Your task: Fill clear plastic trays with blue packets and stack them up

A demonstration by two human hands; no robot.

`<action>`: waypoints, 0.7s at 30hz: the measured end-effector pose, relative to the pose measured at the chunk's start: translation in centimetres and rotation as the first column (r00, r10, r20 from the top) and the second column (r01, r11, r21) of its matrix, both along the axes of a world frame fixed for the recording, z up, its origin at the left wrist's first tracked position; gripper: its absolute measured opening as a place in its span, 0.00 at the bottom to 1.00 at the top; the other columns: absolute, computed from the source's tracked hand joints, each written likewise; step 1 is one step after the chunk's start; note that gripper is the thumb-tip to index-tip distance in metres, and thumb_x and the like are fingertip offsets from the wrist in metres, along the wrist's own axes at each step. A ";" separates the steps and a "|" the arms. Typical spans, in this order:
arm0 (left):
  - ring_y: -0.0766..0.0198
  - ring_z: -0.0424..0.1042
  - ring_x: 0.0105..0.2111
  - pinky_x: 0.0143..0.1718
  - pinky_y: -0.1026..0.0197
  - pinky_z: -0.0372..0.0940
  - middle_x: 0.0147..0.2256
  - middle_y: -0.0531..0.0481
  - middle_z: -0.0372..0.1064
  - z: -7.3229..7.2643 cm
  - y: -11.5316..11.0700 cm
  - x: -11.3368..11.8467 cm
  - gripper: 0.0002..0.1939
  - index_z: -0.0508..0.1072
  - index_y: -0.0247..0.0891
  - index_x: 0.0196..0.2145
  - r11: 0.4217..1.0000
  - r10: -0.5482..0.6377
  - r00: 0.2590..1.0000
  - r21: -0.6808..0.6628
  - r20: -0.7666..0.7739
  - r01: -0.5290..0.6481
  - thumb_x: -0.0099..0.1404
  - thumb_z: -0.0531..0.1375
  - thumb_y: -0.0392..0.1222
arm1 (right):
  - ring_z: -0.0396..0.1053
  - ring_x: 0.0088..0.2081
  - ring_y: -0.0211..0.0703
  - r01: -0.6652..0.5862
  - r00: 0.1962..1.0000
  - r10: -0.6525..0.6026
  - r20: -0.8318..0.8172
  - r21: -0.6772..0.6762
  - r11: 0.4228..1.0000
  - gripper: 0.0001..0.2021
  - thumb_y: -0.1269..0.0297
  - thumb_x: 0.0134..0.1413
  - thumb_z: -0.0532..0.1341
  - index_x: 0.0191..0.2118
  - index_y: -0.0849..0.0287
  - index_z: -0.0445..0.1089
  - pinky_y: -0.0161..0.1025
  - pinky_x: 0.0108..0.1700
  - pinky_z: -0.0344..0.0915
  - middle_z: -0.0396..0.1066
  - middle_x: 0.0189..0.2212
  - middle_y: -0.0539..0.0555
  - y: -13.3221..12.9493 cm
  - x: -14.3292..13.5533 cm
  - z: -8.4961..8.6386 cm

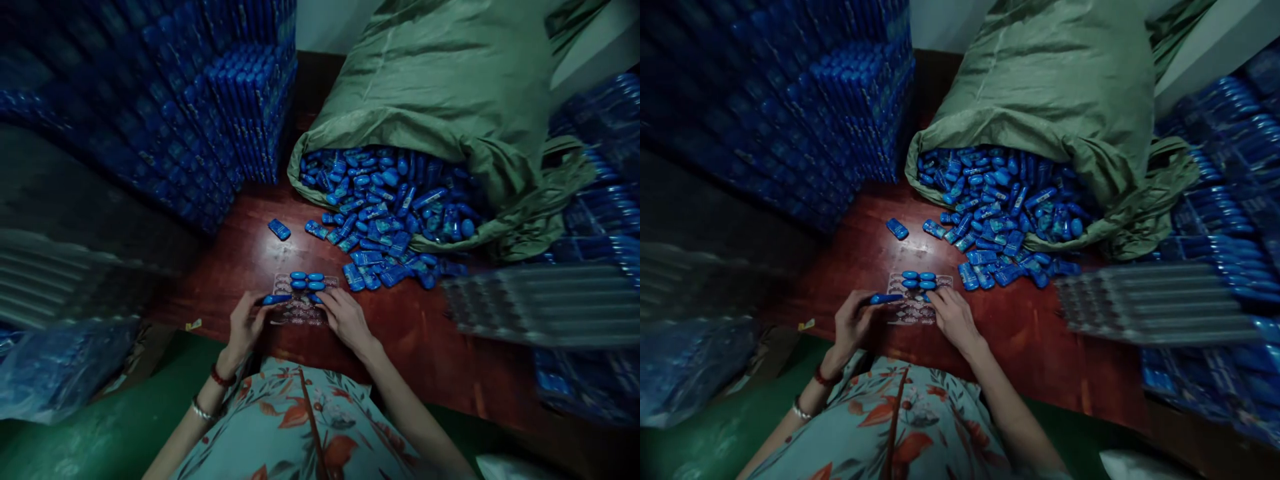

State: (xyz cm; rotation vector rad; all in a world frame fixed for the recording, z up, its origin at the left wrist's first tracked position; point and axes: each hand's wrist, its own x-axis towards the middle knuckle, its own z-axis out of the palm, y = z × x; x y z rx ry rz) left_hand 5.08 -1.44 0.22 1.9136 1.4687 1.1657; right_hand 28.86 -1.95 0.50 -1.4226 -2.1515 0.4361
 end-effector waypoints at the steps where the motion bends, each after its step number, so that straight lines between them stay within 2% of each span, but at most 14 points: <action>1: 0.64 0.70 0.34 0.36 0.62 0.67 0.35 0.49 0.69 -0.1 -0.2 0.5 0.07 0.69 0.38 0.41 0.998 -0.060 0.998 0.016 -0.029 0.060 0.65 0.55 0.39 | 0.66 0.39 0.45 -0.022 0.995 0.021 0.096 0.002 1.000 0.12 0.70 0.59 0.52 0.47 0.58 0.68 0.41 0.41 0.64 0.70 0.36 0.57 0.3 -0.1 0.4; 3: 0.64 0.70 0.37 0.38 0.61 0.68 0.37 0.47 0.68 -0.5 -0.1 1.5 0.10 0.67 0.39 0.45 0.984 -0.172 0.981 0.030 -0.087 0.175 0.66 0.53 0.36 | 0.65 0.40 0.46 -0.061 0.970 0.061 0.236 -0.011 0.998 0.13 0.71 0.59 0.53 0.47 0.58 0.68 0.42 0.41 0.63 0.69 0.36 0.57 0.7 -0.5 1.3; 6: 0.63 0.69 0.38 0.38 0.61 0.67 0.39 0.45 0.66 -0.9 1.0 2.3 0.13 0.65 0.38 0.48 0.954 -0.289 0.937 0.023 -0.196 0.300 0.67 0.50 0.33 | 0.66 0.40 0.46 -0.065 0.938 0.070 0.340 -0.025 0.998 0.12 0.68 0.59 0.54 0.47 0.57 0.68 0.42 0.43 0.61 0.69 0.37 0.57 1.1 -1.1 2.1; 10: 0.61 0.67 0.37 0.38 0.59 0.67 0.38 0.44 0.65 0.0 2.3 2.5 0.14 0.67 0.37 0.45 0.915 -0.383 0.837 -0.038 -0.391 0.401 0.66 0.47 0.30 | 0.68 0.37 0.42 0.006 0.909 -0.023 0.417 0.041 0.999 0.15 0.67 0.60 0.54 0.51 0.54 0.67 0.41 0.45 0.59 0.70 0.35 0.55 0.5 -1.2 1.3; 12: 0.60 0.66 0.39 0.40 0.57 0.66 0.38 0.44 0.65 0.8 2.6 2.7 0.14 0.67 0.37 0.43 0.881 -0.432 0.759 -0.048 -0.487 0.471 0.66 0.46 0.29 | 0.67 0.33 0.39 -0.028 0.904 -0.011 0.427 0.084 0.996 0.18 0.69 0.60 0.53 0.55 0.53 0.64 0.38 0.41 0.59 0.70 0.31 0.53 0.0 -0.9 0.5; 15: 0.57 0.66 0.40 0.42 0.55 0.66 0.38 0.44 0.65 1.7 3.0 3.0 0.11 0.67 0.36 0.40 0.832 -0.477 0.645 -0.069 -0.597 0.551 0.65 0.48 0.28 | 0.66 0.27 0.37 -0.114 0.934 0.046 0.354 0.173 0.978 0.20 0.69 0.61 0.52 0.57 0.55 0.62 0.36 0.34 0.58 0.68 0.24 0.50 -0.4 -0.3 -0.4; 17: 0.56 0.66 0.40 0.42 0.54 0.65 0.38 0.43 0.64 2.0 3.3 3.0 0.09 0.66 0.35 0.39 0.816 -0.496 0.604 -0.097 -0.623 0.570 0.64 0.49 0.28 | 0.65 0.25 0.37 -0.095 0.969 0.037 0.245 0.226 0.969 0.18 0.68 0.61 0.52 0.55 0.57 0.64 0.35 0.32 0.58 0.67 0.22 0.50 0.3 0.0 -0.6; 19: 0.57 0.65 0.41 0.42 0.54 0.65 0.38 0.43 0.64 2.1 3.6 2.9 0.10 0.66 0.35 0.39 0.808 -0.509 0.587 -0.113 -0.629 0.578 0.65 0.49 0.28 | 0.66 0.26 0.37 0.016 0.992 -0.044 0.116 0.230 0.973 0.16 0.67 0.62 0.50 0.52 0.58 0.68 0.35 0.33 0.60 0.70 0.24 0.51 2.0 0.3 -0.4; 21: 0.57 0.65 0.41 0.43 0.54 0.65 0.38 0.44 0.64 2.2 3.8 2.8 0.10 0.66 0.36 0.40 0.802 -0.518 0.575 -0.127 -0.633 0.583 0.65 0.48 0.28 | 0.68 0.32 0.39 0.158 0.986 -0.165 0.027 0.177 0.971 0.17 0.67 0.63 0.47 0.50 0.58 0.68 0.36 0.37 0.63 0.72 0.32 0.54 4.9 0.5 0.2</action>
